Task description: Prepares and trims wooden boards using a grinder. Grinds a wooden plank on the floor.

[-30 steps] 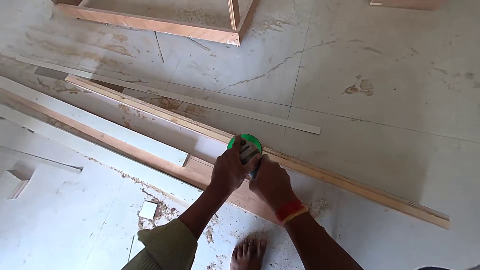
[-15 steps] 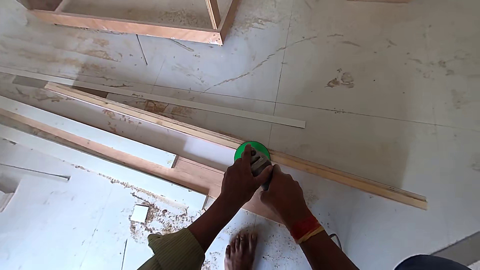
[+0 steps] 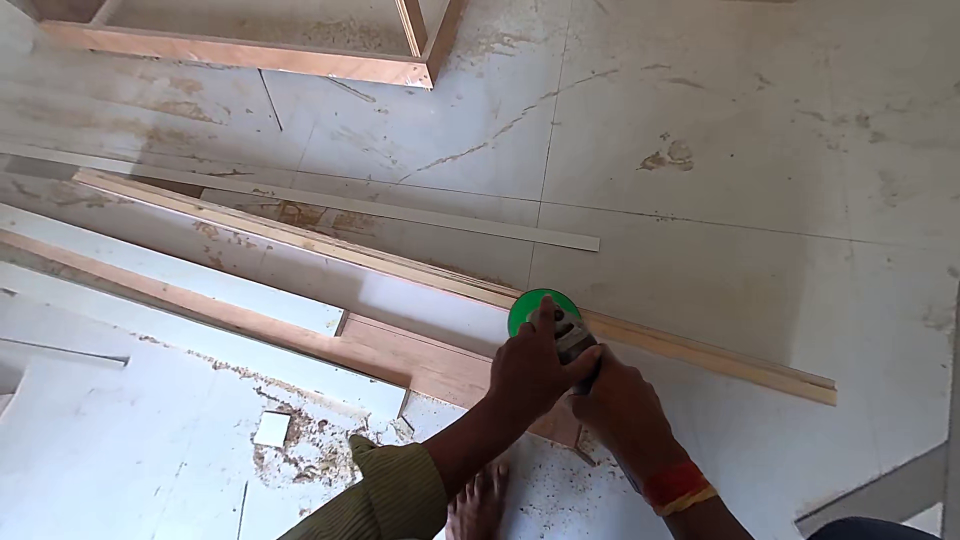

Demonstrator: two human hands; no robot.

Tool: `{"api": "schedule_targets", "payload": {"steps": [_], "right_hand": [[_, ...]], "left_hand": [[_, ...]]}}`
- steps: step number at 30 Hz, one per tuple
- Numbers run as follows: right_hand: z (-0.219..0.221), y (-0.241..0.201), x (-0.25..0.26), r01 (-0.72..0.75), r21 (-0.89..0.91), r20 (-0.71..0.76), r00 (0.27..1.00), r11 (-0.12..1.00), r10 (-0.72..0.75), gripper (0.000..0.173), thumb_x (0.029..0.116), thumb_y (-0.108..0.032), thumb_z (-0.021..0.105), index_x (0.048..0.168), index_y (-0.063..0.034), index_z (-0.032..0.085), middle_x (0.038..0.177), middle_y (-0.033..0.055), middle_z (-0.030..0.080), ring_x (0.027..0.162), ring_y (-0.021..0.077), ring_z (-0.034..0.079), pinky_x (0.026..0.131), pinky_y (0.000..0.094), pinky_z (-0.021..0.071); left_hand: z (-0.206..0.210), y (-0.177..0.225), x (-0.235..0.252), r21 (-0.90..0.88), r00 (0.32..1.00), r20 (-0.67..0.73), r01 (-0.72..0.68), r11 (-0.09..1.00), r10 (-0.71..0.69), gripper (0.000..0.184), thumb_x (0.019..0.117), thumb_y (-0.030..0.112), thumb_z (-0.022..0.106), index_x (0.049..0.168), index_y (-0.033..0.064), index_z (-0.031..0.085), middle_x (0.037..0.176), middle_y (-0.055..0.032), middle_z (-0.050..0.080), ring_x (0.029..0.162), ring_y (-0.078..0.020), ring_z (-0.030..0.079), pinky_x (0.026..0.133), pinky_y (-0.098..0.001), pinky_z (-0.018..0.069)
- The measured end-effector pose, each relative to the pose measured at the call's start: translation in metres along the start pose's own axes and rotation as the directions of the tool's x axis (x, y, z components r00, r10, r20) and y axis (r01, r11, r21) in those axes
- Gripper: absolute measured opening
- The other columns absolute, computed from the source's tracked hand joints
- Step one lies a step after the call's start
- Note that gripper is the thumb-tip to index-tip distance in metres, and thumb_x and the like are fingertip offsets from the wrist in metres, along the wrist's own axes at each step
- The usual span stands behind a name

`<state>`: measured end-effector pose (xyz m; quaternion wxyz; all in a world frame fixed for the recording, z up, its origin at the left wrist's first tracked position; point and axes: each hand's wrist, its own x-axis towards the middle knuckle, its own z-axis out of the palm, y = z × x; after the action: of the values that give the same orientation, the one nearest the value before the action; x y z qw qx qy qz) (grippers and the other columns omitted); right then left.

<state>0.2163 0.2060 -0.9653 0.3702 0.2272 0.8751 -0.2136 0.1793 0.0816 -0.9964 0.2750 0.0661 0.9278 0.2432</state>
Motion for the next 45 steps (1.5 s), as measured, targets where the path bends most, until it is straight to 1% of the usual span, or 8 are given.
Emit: {"api": "schedule_targets", "payload": {"steps": [4, 7, 12, 18, 25, 30, 35, 45], "right_hand": [[-0.002, 0.022, -0.002, 0.038, 0.024, -0.063, 0.997, 0.999, -0.036, 0.055, 0.0805, -0.030, 0.080, 0.129, -0.0117, 0.060, 0.092, 0.0099, 0.071, 0.089, 0.0298, 0.071, 0.076, 0.0507, 0.0556], [-0.008, 0.008, -0.004, 0.094, -0.010, -0.104, 0.990, 0.996, -0.094, 0.053, 0.0812, -0.031, 0.080, 0.126, -0.0112, 0.061, 0.088, 0.0095, 0.070, 0.085, 0.0292, 0.071, 0.073, 0.0504, 0.0553], [0.003, -0.070, 0.003, 0.271, -0.045, -0.020, 0.962, 0.962, -0.272, 0.055, 0.0823, -0.034, 0.077, 0.127, -0.0084, 0.059, 0.094, 0.0123, 0.071, 0.089, 0.0311, 0.072, 0.076, 0.0519, 0.0569], [0.040, -0.182, 0.018, 0.414, -0.036, 0.071, 0.909, 0.910, -0.411, 0.060, 0.0839, -0.029, 0.077, 0.133, -0.0040, 0.054, 0.107, 0.0179, 0.070, 0.100, 0.0353, 0.071, 0.082, 0.0535, 0.0572], [0.054, -0.263, 0.019, 0.503, 0.049, 0.027, 0.863, 0.863, -0.505, 0.051, 0.0825, -0.023, 0.079, 0.123, -0.0029, 0.056, 0.102, 0.0185, 0.069, 0.095, 0.0360, 0.071, 0.074, 0.0536, 0.0574], [0.054, -0.259, 0.028, 0.499, -0.059, 0.029, 0.867, 0.865, -0.498, 0.057, 0.0843, -0.029, 0.078, 0.131, -0.0043, 0.057, 0.102, 0.0187, 0.071, 0.095, 0.0375, 0.072, 0.077, 0.0569, 0.0571], [0.043, -0.239, 0.028, 0.398, -0.190, 0.078, 0.917, 0.897, -0.391, 0.061, 0.0842, -0.036, 0.076, 0.135, -0.0086, 0.055, 0.104, 0.0123, 0.073, 0.099, 0.0302, 0.072, 0.083, 0.0496, 0.0569], [0.059, -0.290, 0.046, 0.448, -0.124, 0.062, 0.894, 0.885, -0.444, 0.053, 0.0834, -0.029, 0.078, 0.127, -0.0071, 0.055, 0.100, 0.0138, 0.071, 0.095, 0.0321, 0.072, 0.077, 0.0510, 0.0575]], "left_hand": [[-0.006, 0.016, 0.001, -0.039, 0.992, 0.120, -0.018, 0.999, 0.023, 0.100, 0.0901, 0.078, 0.053, 0.164, 0.0170, 0.023, 0.117, -0.0163, 0.067, 0.098, -0.0326, 0.070, 0.083, -0.0517, 0.0575], [-0.021, 0.010, -0.001, -0.076, 0.998, 0.061, -0.013, 0.997, 0.018, 0.096, 0.0905, 0.077, 0.052, 0.162, 0.0186, 0.027, 0.117, -0.0138, 0.068, 0.098, -0.0307, 0.070, 0.082, -0.0512, 0.0576], [-0.059, -0.054, -0.010, -0.075, 0.976, -0.204, 0.065, 0.995, -0.079, 0.095, 0.0903, 0.073, 0.058, 0.161, 0.0141, 0.031, 0.117, -0.0158, 0.070, 0.094, -0.0343, 0.071, 0.078, -0.0580, 0.0579], [-0.111, -0.154, -0.003, -0.110, 0.913, -0.336, 0.206, 0.972, -0.232, 0.087, 0.0927, 0.067, 0.060, 0.157, 0.0137, 0.038, 0.114, -0.0217, 0.070, 0.101, -0.0405, 0.070, 0.087, -0.0640, 0.0539], [-0.166, -0.222, 0.012, -0.063, 0.873, -0.443, 0.198, 0.978, -0.206, 0.074, 0.0979, 0.054, 0.063, 0.153, 0.0086, 0.044, 0.105, -0.0229, 0.071, 0.092, -0.0399, 0.071, 0.083, -0.0624, 0.0545], [-0.149, -0.218, 0.016, -0.111, 0.845, -0.484, 0.198, 0.974, -0.226, 0.080, 0.0953, 0.060, 0.061, 0.157, 0.0127, 0.040, 0.118, -0.0210, 0.070, 0.098, -0.0398, 0.071, 0.083, -0.0638, 0.0561], [-0.125, -0.187, 0.012, -0.258, 0.853, -0.407, 0.237, 0.937, -0.328, 0.094, 0.0900, 0.068, 0.063, 0.161, 0.0142, 0.033, 0.126, -0.0171, 0.066, 0.098, -0.0345, 0.070, 0.084, -0.0568, 0.0570], [-0.153, -0.236, 0.032, -0.174, 0.848, -0.450, 0.223, 0.959, -0.279, 0.087, 0.0971, 0.063, 0.057, 0.160, 0.0085, 0.033, 0.128, -0.0228, 0.065, 0.107, -0.0396, 0.069, 0.091, -0.0611, 0.0538]]}}
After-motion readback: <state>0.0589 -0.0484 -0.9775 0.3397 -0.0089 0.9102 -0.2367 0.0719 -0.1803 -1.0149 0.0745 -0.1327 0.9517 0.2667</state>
